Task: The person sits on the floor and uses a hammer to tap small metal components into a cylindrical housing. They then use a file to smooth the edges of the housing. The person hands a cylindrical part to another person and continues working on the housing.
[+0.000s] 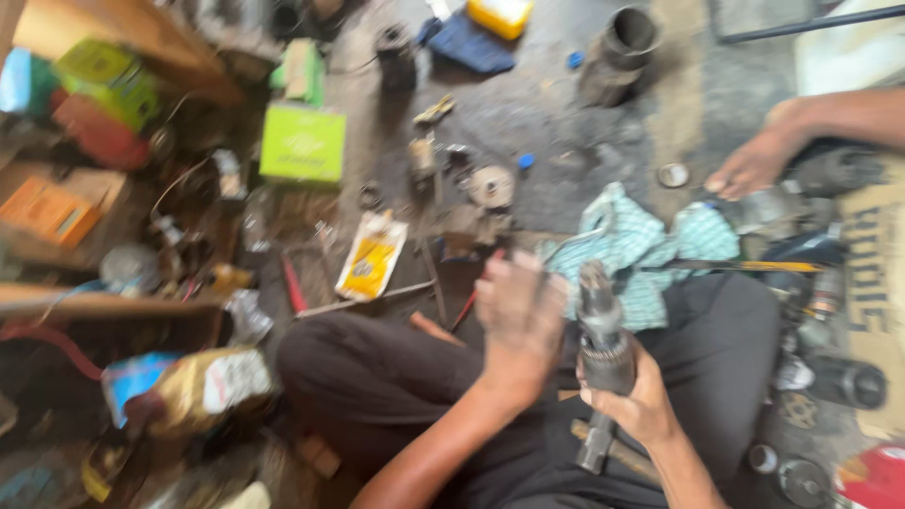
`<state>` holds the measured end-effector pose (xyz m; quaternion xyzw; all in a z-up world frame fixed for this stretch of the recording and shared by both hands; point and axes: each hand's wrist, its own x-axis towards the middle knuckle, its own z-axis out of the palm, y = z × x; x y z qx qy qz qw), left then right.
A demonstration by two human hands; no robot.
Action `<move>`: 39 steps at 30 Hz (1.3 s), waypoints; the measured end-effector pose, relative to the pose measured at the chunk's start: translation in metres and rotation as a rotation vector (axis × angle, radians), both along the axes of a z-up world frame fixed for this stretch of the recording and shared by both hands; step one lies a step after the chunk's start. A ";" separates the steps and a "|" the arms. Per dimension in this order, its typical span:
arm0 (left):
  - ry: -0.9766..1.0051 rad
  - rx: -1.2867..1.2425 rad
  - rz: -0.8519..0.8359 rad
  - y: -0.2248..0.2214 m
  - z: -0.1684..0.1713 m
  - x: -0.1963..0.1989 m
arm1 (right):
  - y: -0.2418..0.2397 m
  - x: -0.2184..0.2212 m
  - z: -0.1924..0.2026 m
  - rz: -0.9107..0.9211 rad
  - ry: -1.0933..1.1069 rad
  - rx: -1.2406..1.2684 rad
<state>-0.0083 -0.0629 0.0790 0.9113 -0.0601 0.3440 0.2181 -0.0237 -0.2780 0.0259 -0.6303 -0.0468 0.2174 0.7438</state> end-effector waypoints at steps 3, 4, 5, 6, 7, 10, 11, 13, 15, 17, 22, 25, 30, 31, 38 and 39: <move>0.164 -0.741 -0.462 0.009 0.049 0.013 | -0.021 -0.007 0.020 -0.102 -0.218 -0.102; 0.298 -0.837 -0.749 0.006 0.065 0.017 | -0.030 -0.009 0.026 -0.133 -0.262 -0.156; 0.433 -0.918 -1.033 0.002 0.080 0.020 | -0.038 -0.010 0.029 -0.158 -0.306 -0.210; 0.521 -0.954 -1.185 -0.014 0.094 0.019 | -0.044 -0.012 0.031 -0.169 -0.498 -0.275; 0.545 -0.939 -1.235 -0.028 0.108 0.016 | -0.049 -0.011 0.032 -0.188 -0.658 -0.333; 0.483 -0.824 -1.203 -0.059 0.136 0.007 | -0.061 -0.015 0.024 -0.284 -0.734 -0.337; 0.441 -0.788 -1.168 -0.065 0.140 0.003 | -0.065 -0.019 0.017 -0.304 -0.723 -0.330; 0.365 -0.767 -1.149 -0.071 0.145 -0.001 | -0.071 -0.026 0.001 -0.334 -0.712 -0.314; 0.347 -0.768 -1.137 -0.073 0.146 -0.002 | -0.076 -0.031 -0.012 -0.342 -0.710 -0.304; 0.396 -0.818 -1.130 -0.073 0.144 -0.001 | -0.075 -0.031 -0.012 -0.322 -0.710 -0.300; 0.739 -0.950 -0.903 -0.072 0.118 0.005 | -0.040 -0.023 0.061 -0.122 -0.720 -0.448; 0.617 -0.832 -0.809 -0.060 0.094 0.015 | -0.057 -0.004 0.149 -0.005 -1.024 -0.786; 0.236 -0.616 -0.699 -0.040 0.069 0.031 | -0.127 0.062 0.304 -0.225 -1.284 -1.393; 0.221 -0.590 -0.662 -0.035 0.069 0.035 | -0.120 0.077 0.323 -0.232 -1.304 -1.476; 0.247 -0.765 -0.606 -0.004 0.066 0.050 | -0.071 0.128 0.396 -0.210 -1.236 -1.745; 0.230 -0.765 -0.614 -0.005 0.065 0.051 | -0.064 0.114 0.371 -0.195 -1.264 -1.704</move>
